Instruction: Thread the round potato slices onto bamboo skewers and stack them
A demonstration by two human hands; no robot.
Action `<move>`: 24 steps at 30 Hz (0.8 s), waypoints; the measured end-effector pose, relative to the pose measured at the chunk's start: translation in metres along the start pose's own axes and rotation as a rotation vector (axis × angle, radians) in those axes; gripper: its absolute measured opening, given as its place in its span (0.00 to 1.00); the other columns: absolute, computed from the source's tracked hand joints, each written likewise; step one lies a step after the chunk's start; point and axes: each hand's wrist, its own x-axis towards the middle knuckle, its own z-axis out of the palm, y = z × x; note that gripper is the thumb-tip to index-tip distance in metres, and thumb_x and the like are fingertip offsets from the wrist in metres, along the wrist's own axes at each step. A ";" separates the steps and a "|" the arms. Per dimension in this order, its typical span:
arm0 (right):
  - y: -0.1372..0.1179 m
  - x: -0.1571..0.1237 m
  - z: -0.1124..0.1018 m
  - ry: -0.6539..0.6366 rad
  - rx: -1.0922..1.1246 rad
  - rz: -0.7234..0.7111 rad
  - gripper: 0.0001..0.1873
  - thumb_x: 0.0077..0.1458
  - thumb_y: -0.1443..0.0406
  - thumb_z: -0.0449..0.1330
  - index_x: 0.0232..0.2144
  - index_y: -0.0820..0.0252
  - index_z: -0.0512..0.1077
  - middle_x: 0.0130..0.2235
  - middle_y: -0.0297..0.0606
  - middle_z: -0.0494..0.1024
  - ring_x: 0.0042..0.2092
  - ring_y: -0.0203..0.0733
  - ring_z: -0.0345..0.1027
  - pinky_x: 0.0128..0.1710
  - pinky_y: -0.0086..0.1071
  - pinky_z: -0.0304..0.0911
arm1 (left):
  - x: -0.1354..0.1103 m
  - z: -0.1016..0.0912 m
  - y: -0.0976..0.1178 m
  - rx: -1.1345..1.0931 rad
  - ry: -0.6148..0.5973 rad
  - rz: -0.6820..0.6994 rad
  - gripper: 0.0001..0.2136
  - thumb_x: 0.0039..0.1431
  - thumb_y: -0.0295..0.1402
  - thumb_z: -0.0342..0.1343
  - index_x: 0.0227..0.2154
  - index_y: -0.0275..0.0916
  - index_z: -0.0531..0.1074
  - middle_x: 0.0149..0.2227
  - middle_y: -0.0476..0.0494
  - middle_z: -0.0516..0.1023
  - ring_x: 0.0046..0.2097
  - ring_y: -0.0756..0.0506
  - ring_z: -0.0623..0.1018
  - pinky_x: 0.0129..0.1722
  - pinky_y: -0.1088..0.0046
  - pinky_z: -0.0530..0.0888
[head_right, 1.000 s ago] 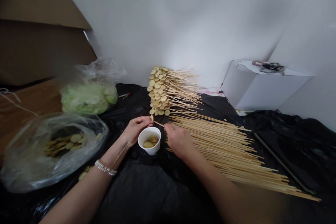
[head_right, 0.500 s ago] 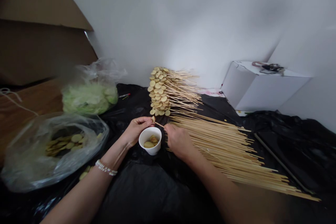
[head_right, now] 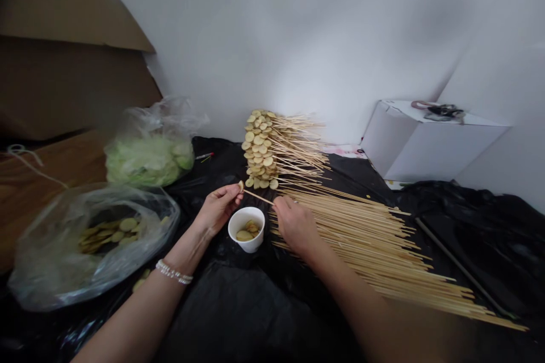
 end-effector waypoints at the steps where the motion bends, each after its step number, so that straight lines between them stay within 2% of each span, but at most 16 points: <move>1: 0.000 -0.001 0.000 0.001 -0.019 -0.004 0.15 0.65 0.66 0.44 0.34 0.61 0.70 0.33 0.39 0.74 0.33 0.38 0.66 0.31 0.30 0.52 | 0.000 0.000 -0.001 -0.004 -0.015 -0.008 0.14 0.36 0.33 0.71 0.26 0.32 0.77 0.24 0.47 0.76 0.26 0.55 0.71 0.27 0.81 0.69; 8: -0.003 -0.001 -0.002 -0.078 -0.019 0.043 0.13 0.64 0.67 0.46 0.31 0.60 0.69 0.29 0.36 0.74 0.29 0.36 0.63 0.27 0.31 0.47 | -0.003 0.002 -0.003 0.017 -0.059 -0.012 0.15 0.35 0.35 0.72 0.25 0.32 0.77 0.24 0.47 0.75 0.25 0.56 0.70 0.27 0.80 0.68; 16: -0.005 0.000 -0.007 0.011 0.036 0.030 0.13 0.63 0.67 0.46 0.29 0.61 0.68 0.27 0.35 0.71 0.27 0.35 0.61 0.28 0.31 0.47 | -0.004 0.002 -0.003 0.038 -0.089 -0.030 0.15 0.35 0.36 0.71 0.25 0.32 0.77 0.24 0.47 0.75 0.24 0.56 0.70 0.26 0.81 0.68; 24: -0.007 0.001 -0.007 -0.115 0.049 0.055 0.14 0.63 0.67 0.45 0.30 0.60 0.68 0.28 0.36 0.73 0.28 0.36 0.62 0.27 0.31 0.46 | -0.005 0.002 -0.002 0.027 -0.110 -0.045 0.13 0.38 0.34 0.71 0.26 0.32 0.77 0.25 0.46 0.76 0.25 0.56 0.70 0.27 0.81 0.68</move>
